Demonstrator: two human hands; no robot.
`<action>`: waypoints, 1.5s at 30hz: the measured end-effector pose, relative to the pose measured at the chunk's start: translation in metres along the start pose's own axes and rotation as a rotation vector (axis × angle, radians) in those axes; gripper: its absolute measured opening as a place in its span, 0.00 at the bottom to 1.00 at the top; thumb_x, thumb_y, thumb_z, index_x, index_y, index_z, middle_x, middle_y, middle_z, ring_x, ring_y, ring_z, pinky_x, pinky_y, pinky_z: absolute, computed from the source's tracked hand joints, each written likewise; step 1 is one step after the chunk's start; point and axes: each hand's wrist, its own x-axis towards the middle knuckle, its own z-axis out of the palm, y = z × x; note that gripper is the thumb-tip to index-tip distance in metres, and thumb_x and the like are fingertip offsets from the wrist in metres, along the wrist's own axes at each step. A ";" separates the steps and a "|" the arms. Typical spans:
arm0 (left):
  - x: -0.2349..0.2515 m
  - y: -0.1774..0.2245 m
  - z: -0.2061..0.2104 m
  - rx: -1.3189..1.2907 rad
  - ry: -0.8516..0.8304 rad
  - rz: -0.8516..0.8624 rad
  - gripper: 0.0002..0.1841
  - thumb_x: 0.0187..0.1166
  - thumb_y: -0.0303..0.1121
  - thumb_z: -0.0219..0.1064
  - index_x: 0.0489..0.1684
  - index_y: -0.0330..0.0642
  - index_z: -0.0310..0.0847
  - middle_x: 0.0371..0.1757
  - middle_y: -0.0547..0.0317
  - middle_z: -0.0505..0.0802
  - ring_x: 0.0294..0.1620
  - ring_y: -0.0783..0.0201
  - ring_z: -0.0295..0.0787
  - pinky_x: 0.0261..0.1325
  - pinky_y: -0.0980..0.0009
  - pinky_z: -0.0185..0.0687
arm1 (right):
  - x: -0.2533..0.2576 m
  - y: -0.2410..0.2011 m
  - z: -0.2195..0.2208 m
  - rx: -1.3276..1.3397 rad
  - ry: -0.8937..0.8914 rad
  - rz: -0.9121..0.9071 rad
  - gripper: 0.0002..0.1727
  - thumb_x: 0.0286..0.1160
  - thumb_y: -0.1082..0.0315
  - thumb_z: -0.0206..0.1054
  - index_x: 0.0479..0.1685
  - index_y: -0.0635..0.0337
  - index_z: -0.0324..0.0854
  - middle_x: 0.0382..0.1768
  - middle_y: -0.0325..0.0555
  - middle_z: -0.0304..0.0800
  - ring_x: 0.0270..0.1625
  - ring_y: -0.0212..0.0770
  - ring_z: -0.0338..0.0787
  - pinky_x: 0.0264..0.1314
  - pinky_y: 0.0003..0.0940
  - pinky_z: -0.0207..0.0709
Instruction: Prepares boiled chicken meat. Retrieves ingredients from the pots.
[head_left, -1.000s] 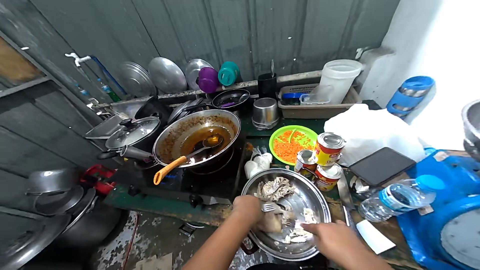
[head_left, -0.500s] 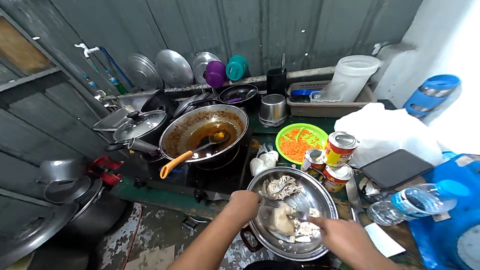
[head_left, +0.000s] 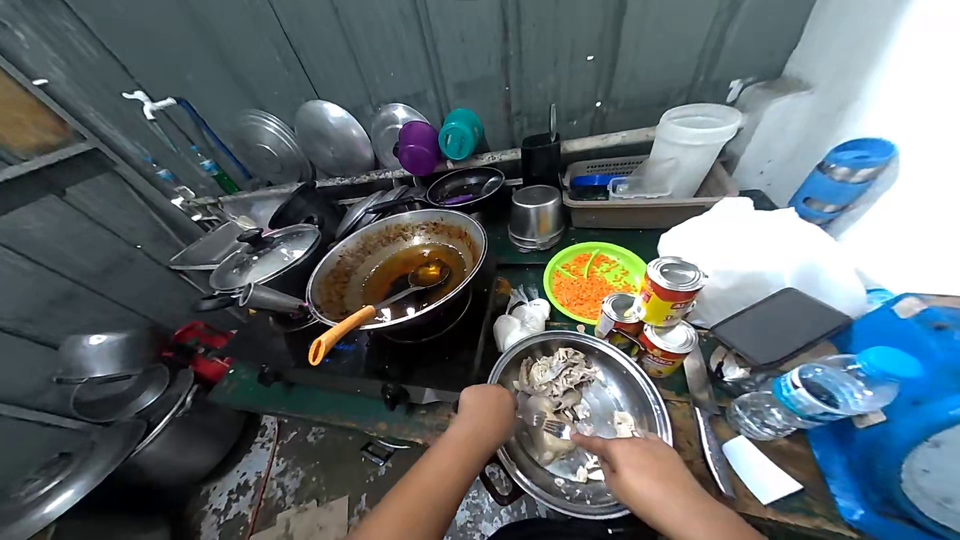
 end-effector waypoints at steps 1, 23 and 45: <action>0.002 0.004 -0.001 0.010 -0.009 -0.009 0.18 0.90 0.42 0.54 0.66 0.48 0.86 0.70 0.44 0.89 0.73 0.40 0.84 0.66 0.33 0.78 | 0.004 -0.001 0.003 0.005 0.000 0.010 0.33 0.87 0.65 0.50 0.88 0.19 0.66 0.62 0.55 0.93 0.70 0.61 0.88 0.79 0.66 0.66; 0.004 0.018 0.017 -0.074 -0.030 -0.014 0.15 0.85 0.30 0.59 0.66 0.41 0.84 0.67 0.40 0.89 0.69 0.37 0.86 0.59 0.34 0.82 | -0.016 0.002 0.000 -0.136 0.074 0.034 0.34 0.86 0.66 0.51 0.89 0.20 0.66 0.51 0.59 0.96 0.59 0.65 0.92 0.70 0.67 0.73; 0.004 0.016 0.009 -0.035 -0.014 0.035 0.14 0.82 0.25 0.62 0.62 0.41 0.86 0.63 0.42 0.91 0.64 0.39 0.88 0.55 0.36 0.84 | -0.008 0.034 0.008 -0.238 -0.056 0.083 0.33 0.87 0.63 0.51 0.88 0.17 0.66 0.58 0.57 0.95 0.66 0.62 0.90 0.76 0.66 0.68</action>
